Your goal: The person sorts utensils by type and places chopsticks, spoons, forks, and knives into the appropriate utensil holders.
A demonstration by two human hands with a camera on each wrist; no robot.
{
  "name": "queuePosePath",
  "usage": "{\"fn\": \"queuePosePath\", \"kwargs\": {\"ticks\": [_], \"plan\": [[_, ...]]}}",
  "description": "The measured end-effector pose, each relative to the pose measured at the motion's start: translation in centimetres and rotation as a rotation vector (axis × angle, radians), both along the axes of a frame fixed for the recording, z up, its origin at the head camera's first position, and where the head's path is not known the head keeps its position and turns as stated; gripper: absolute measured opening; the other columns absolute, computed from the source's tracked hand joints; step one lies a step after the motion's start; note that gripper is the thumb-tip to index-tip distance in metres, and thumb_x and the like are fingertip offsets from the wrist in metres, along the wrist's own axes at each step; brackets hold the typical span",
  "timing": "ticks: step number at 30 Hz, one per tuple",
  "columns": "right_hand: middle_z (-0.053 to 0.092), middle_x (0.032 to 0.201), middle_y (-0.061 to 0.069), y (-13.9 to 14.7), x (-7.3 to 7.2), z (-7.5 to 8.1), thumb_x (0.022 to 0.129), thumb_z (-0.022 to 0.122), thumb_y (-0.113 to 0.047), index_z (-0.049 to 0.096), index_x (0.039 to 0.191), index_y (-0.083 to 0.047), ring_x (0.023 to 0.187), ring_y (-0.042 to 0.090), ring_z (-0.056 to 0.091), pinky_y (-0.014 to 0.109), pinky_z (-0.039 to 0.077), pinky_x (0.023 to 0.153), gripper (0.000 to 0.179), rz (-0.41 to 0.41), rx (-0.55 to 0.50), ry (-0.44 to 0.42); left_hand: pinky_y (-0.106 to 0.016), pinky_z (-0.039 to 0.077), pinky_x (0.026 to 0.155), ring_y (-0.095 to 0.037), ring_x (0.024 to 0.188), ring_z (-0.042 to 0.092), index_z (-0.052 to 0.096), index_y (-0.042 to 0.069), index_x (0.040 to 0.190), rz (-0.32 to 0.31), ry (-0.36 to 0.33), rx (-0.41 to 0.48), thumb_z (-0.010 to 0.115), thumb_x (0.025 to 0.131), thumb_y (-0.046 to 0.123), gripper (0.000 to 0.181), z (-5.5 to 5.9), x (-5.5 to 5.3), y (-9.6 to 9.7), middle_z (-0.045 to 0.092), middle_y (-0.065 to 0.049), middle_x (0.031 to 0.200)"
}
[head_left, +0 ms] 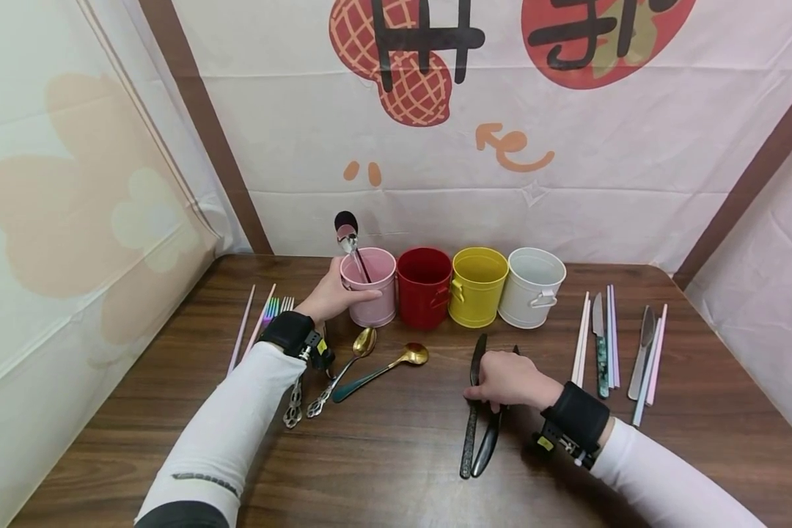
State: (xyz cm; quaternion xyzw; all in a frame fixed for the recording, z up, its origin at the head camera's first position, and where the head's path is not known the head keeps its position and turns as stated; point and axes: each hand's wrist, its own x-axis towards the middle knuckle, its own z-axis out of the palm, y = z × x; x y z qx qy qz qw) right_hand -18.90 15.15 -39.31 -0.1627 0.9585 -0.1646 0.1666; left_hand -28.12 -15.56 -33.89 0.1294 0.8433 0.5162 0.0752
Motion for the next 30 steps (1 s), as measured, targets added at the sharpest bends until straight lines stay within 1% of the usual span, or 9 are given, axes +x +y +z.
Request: {"fn": "queuePosePath", "kwargs": {"ticks": [7,13,18,21,22,25,28,29,30], "plan": [[0.059,0.047,-0.001,0.7,-0.7,0.2,0.087,0.071,-0.020,0.065,0.057,-0.010,0.042,0.011,0.054,0.022,0.038,0.042,0.032,-0.021,-0.114,-0.140,-0.053,0.028,0.108,-0.039,0.130,0.034,0.016,-0.004,0.143,-0.005,0.001,0.018,0.074,0.086,0.014,0.084,-0.1,-0.3,-0.1,0.030,-0.027,0.143],[0.060,0.047,-0.001,1.1,-0.7,0.1,0.084,0.071,-0.017,0.064,0.055,-0.008,0.040,0.010,0.055,0.021,0.037,0.042,0.031,-0.056,-0.116,-0.165,-0.054,0.028,0.108,-0.039,0.130,0.034,0.014,-0.002,0.144,-0.002,-0.014,0.019,0.074,0.086,0.012,0.085,-0.1,-0.3,-0.1,0.028,-0.027,0.144],[0.061,0.049,0.002,1.6,-0.4,0.2,0.084,0.069,-0.012,0.064,0.057,-0.005,0.042,0.014,0.060,0.022,0.043,0.041,0.028,-0.088,-0.164,-0.190,-0.053,0.028,0.109,-0.039,0.130,0.034,0.015,-0.003,0.144,0.002,-0.008,0.008,0.074,0.086,0.012,0.084,-0.1,-0.3,0.0,0.029,-0.027,0.144],[0.062,0.050,0.003,2.0,-0.3,0.2,0.084,0.067,-0.010,0.064,0.058,-0.004,0.043,0.014,0.061,0.021,0.042,0.040,0.028,-0.093,-0.193,-0.207,-0.053,0.028,0.109,-0.039,0.130,0.034,0.016,-0.004,0.143,0.001,0.003,0.005,0.074,0.086,0.013,0.083,0.0,-0.2,-0.1,0.029,-0.028,0.143],[0.062,0.051,0.003,2.1,-0.3,0.1,0.085,0.066,-0.010,0.064,0.059,-0.004,0.044,0.014,0.062,0.020,0.041,0.040,0.027,-0.096,-0.201,-0.214,-0.053,0.028,0.108,-0.040,0.130,0.034,0.016,-0.004,0.143,-0.002,0.016,-0.001,0.074,0.086,0.015,0.084,-0.6,-0.7,-0.3,0.029,-0.028,0.143],[0.063,0.052,0.004,2.7,-0.2,0.0,0.086,0.064,-0.009,0.064,0.062,-0.004,0.044,0.013,0.062,0.019,0.041,0.040,0.024,-0.084,-0.257,-0.232,-0.054,0.028,0.108,-0.040,0.130,0.034,0.016,-0.003,0.143,0.000,0.020,-0.003,0.075,0.086,0.017,0.085,-1.2,-1.1,-0.5,0.029,-0.028,0.143],[0.065,0.056,0.005,3.4,0.0,0.0,0.086,0.060,-0.007,0.061,0.066,-0.003,0.046,0.012,0.062,0.020,0.044,0.042,0.020,-0.066,-0.362,-0.259,-0.055,0.028,0.108,-0.038,0.130,0.034,0.015,0.001,0.144,0.009,0.025,-0.003,0.076,0.086,0.021,0.087,-2.7,-2.3,-0.8,0.030,-0.026,0.143],[0.065,0.057,0.006,3.7,0.2,0.0,0.086,0.060,-0.006,0.061,0.067,-0.002,0.046,0.011,0.062,0.020,0.045,0.043,0.019,-0.055,-0.402,-0.267,-0.054,0.028,0.108,-0.037,0.130,0.034,0.015,0.002,0.144,0.012,0.020,0.003,0.076,0.085,0.020,0.086,-2.7,-2.3,-0.8,0.030,-0.024,0.144],[0.066,0.058,0.006,3.9,0.4,0.1,0.086,0.059,-0.005,0.060,0.068,-0.002,0.047,0.012,0.063,0.021,0.047,0.044,0.019,-0.041,-0.439,-0.273,-0.054,0.028,0.108,-0.036,0.130,0.035,0.015,0.003,0.145,0.015,0.023,0.002,0.076,0.085,0.022,0.087,-3.1,-2.7,-1.0,0.031,-0.023,0.144]]}}
